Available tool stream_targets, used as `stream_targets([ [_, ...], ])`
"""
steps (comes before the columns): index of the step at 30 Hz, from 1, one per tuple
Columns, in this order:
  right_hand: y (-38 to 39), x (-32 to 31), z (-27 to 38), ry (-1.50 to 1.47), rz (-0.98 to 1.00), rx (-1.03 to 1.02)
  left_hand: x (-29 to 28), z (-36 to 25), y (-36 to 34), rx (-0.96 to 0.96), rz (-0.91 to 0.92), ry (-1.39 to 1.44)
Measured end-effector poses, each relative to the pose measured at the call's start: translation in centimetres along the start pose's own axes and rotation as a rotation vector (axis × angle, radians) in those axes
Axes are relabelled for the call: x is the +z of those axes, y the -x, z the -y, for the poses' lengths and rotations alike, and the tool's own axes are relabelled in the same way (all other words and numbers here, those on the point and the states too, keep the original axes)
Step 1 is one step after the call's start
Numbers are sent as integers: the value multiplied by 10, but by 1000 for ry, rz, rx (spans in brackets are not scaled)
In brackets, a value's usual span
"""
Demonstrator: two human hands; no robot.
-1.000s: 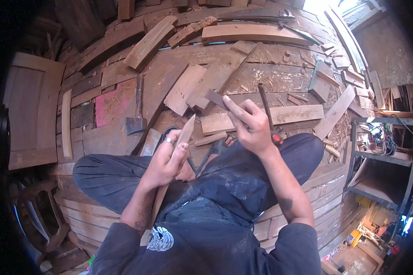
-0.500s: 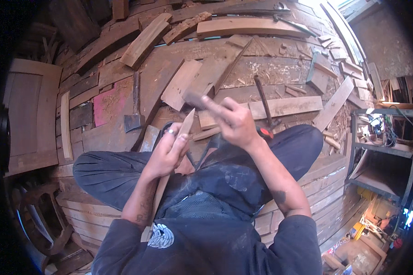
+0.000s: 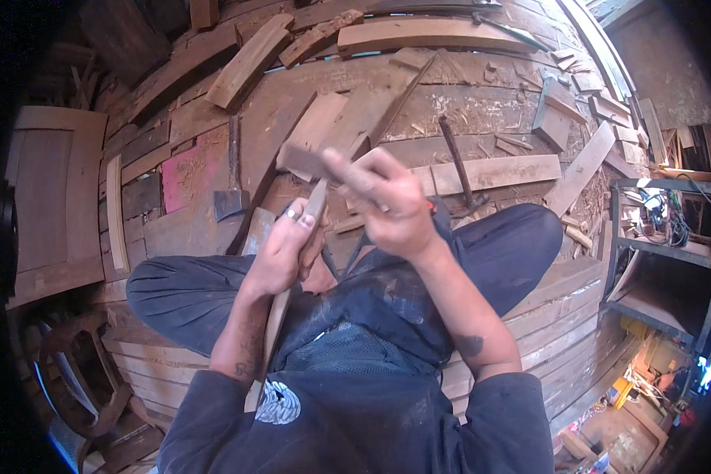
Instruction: Shaping and assembling wooden pieces using a hammer and chisel.
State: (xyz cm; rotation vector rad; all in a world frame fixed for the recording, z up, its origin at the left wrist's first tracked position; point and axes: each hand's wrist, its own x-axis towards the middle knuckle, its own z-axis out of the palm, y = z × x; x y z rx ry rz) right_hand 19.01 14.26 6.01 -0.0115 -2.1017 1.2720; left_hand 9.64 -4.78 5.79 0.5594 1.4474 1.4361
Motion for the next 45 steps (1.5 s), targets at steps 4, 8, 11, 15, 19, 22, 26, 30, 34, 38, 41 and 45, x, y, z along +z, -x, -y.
stream_targets([
  [4,29,8,-41,78,42,163,-9,18,-7,31,-7,-48],
  [8,20,1,-28,87,-92,177,0,4,-9,55,-27,-98],
  [11,12,19,-17,5,-9,-1,-4,-1,-7,1,10,-32],
  [15,39,24,-49,47,-102,235,-11,15,-8,-21,41,92],
  [19,9,17,-22,0,-134,37,-7,11,-14,-5,26,31],
  [22,38,30,-48,56,-24,104,-13,18,-16,30,43,7],
  [26,40,16,-60,58,-170,204,-10,18,-23,31,22,34],
  [30,22,22,-32,34,-42,51,-5,8,-16,9,26,-47],
  [34,41,29,-57,-40,-104,232,-9,14,-15,8,37,40],
  [38,23,25,-28,-71,-130,121,-5,13,-12,21,38,16],
  [41,43,38,-50,1,-47,56,-8,9,-11,5,60,45],
  [45,56,36,-69,-63,-109,277,-11,2,-9,161,70,-44],
])
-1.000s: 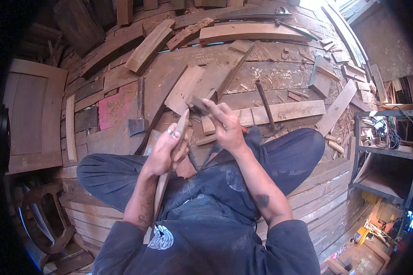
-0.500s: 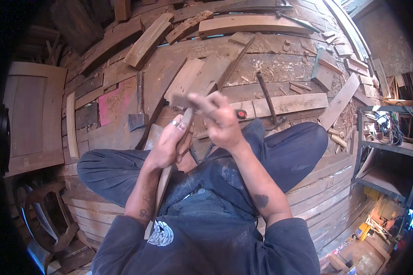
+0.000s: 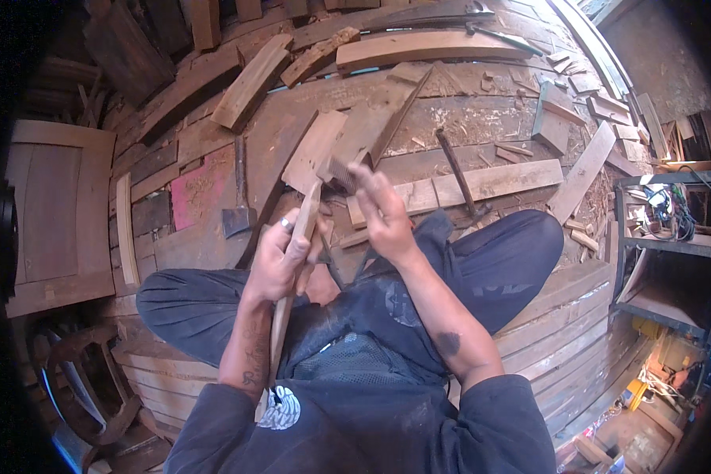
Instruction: Shaping and assembling wooden pieces using a hammer and chisel.
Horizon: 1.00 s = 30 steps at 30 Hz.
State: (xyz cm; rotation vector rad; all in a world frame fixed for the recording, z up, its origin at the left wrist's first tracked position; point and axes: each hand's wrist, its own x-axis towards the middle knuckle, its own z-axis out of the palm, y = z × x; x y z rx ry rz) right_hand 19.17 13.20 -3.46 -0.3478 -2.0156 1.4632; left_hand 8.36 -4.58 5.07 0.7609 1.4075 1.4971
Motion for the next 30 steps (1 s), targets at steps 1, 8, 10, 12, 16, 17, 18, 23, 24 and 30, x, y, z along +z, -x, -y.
stream_targets([
  [1,-10,1,19,-126,-46,-8,-4,12,-1,68,-64,-157],
  [8,-10,12,12,-198,17,5,2,-2,-3,-188,-72,-33],
  [10,-5,10,11,-266,-24,250,4,-2,-1,-239,-70,-45],
  [12,-14,10,23,-211,-77,109,8,0,-6,-155,-84,-131],
  [16,-12,14,15,-267,40,-21,12,12,-7,-127,-140,-108],
  [17,-2,16,-1,-200,12,45,10,12,-7,-120,-139,-110],
  [18,4,16,-1,-132,-16,119,8,11,-3,-158,-119,-86],
  [23,-24,9,40,-308,-58,3,5,4,-7,-185,-97,76],
  [24,-21,10,36,-309,-60,-1,7,2,-7,-182,-96,73],
  [30,-2,6,-10,-177,-31,132,5,-10,-7,-205,-61,105],
])
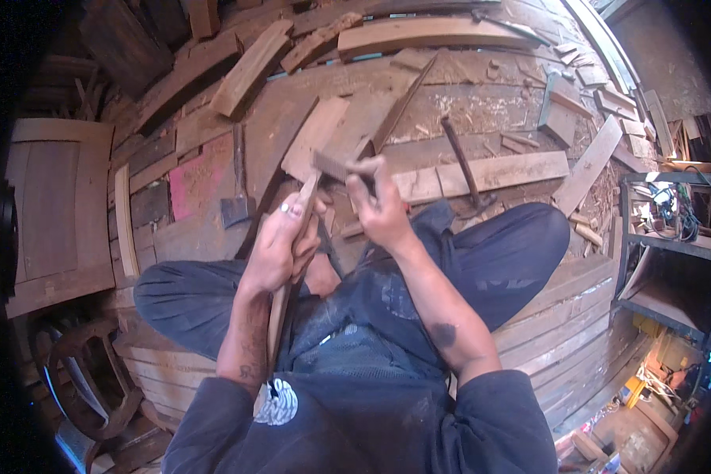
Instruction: Shaping and assembling wooden pieces using a hammer and chisel.
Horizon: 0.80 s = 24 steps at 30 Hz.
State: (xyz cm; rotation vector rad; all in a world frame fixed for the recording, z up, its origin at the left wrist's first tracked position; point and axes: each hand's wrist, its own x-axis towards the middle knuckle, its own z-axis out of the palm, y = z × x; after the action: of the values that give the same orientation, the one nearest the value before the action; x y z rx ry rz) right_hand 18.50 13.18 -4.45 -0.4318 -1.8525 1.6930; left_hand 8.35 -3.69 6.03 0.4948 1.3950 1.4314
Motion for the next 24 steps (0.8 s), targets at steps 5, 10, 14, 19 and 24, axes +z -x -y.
stream_targets([
  [5,-10,16,25,24,75,-223,2,4,1,6,-10,-35],
  [10,-1,12,12,18,-32,-37,-4,12,-1,71,-9,-58],
  [14,-8,18,31,-219,10,-96,-1,11,-4,109,-30,-148],
  [19,3,12,10,64,-57,-46,-5,9,-6,60,-36,-123],
  [24,-7,19,25,-73,47,-142,-3,22,-10,96,-65,-263],
])
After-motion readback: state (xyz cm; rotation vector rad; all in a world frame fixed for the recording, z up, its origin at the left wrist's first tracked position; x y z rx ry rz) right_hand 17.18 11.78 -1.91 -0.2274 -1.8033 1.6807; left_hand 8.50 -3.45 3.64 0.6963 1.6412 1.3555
